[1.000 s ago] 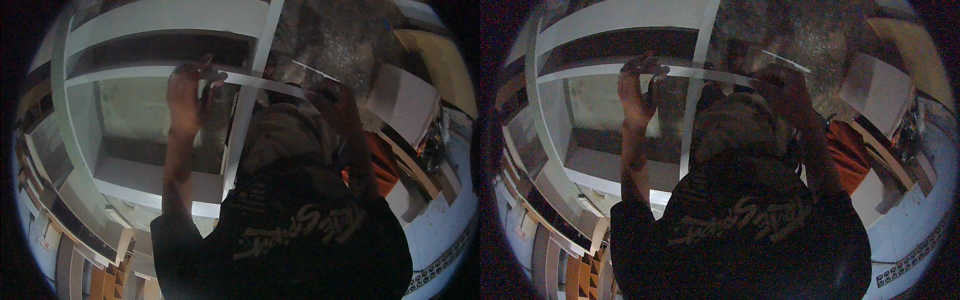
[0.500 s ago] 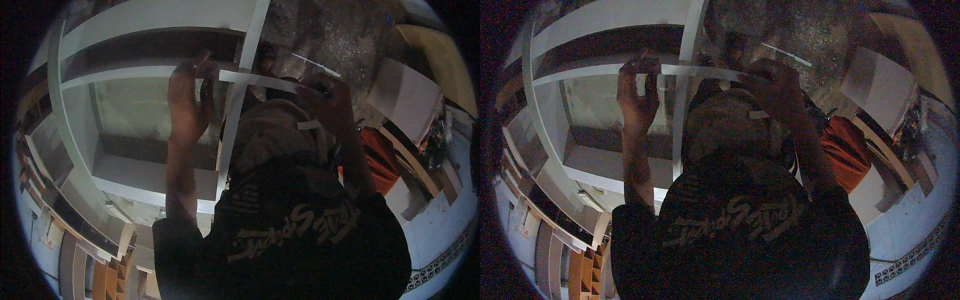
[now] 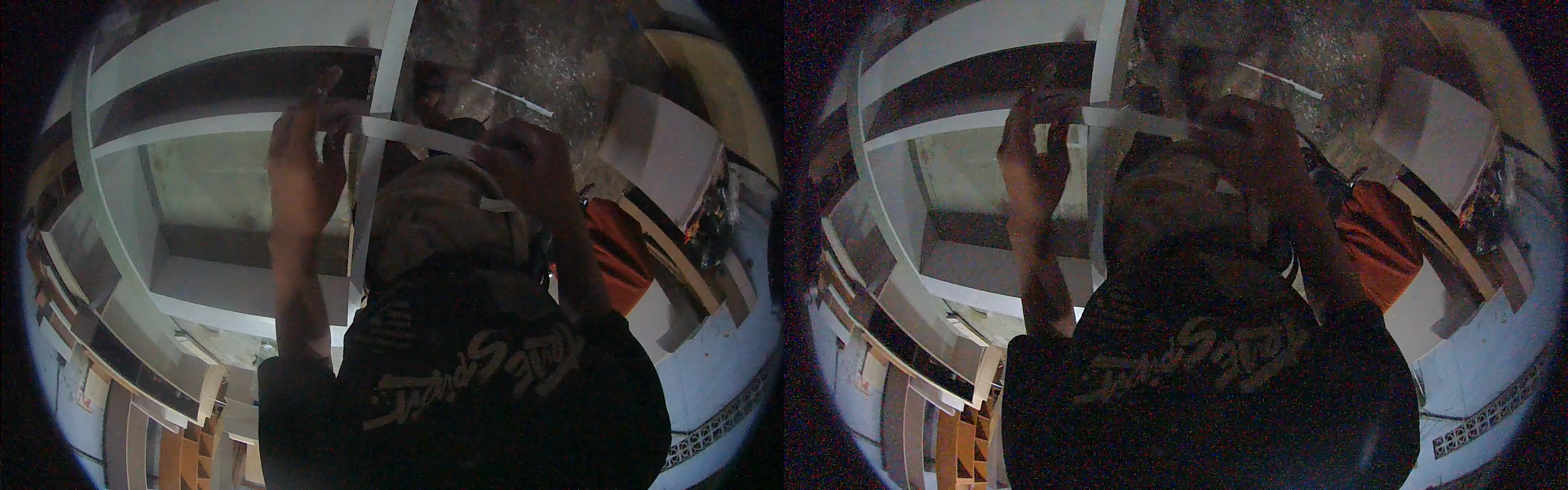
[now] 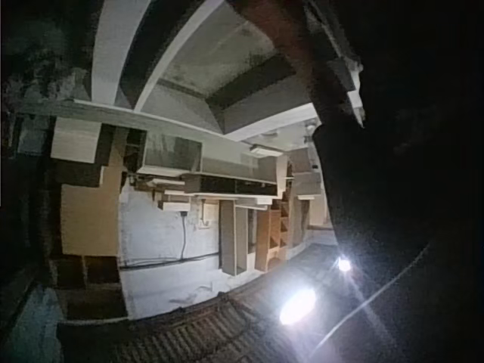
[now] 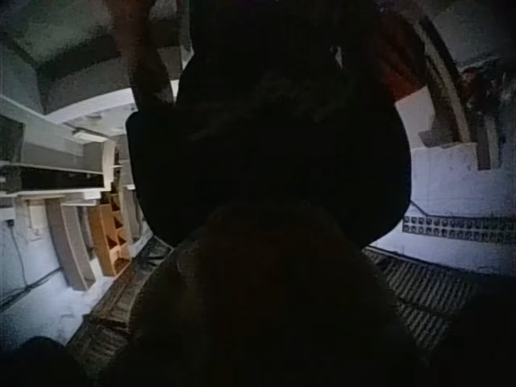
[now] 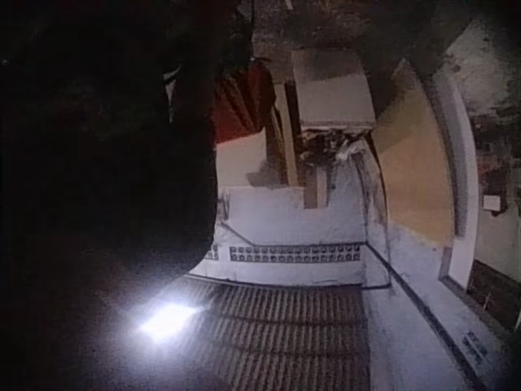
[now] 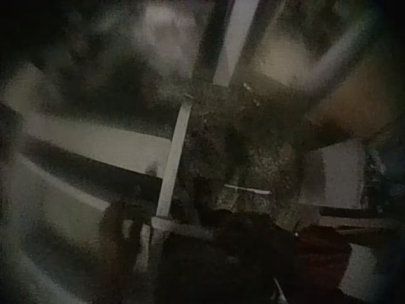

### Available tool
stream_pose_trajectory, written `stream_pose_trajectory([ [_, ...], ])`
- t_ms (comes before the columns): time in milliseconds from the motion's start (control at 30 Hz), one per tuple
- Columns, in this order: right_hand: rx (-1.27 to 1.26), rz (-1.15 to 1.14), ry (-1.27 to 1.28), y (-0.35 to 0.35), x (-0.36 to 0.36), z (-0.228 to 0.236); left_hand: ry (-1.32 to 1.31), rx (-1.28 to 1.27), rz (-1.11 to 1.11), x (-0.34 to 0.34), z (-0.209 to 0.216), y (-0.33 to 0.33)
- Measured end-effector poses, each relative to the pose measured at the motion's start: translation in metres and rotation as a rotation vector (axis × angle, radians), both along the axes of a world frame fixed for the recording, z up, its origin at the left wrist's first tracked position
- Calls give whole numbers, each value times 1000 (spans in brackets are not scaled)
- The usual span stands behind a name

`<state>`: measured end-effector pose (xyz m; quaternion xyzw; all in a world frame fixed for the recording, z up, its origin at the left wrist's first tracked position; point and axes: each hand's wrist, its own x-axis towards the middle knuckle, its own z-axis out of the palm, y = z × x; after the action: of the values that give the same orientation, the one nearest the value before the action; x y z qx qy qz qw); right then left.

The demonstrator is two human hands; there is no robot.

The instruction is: The person applies a long strip of white veneer edge banding to the edge of a white square frame on a workbench by hand and then uses a small tool to trim and smooth the edge.

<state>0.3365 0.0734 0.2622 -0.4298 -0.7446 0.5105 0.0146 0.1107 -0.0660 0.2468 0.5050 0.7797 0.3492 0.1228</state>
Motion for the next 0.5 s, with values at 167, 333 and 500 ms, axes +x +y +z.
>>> stream_pose_trajectory([
  [167, -184, -82, -119, -5, 1, 37, -19, -68, -31, -28, -18, -15],
  [333, -142, -106, 48, -15, 1, 66, -184, 9, 60, -31, -3, -9],
  [500, -201, -126, -96, 1, 0, 39, -18, -21, 21, -32, -4, -12],
])
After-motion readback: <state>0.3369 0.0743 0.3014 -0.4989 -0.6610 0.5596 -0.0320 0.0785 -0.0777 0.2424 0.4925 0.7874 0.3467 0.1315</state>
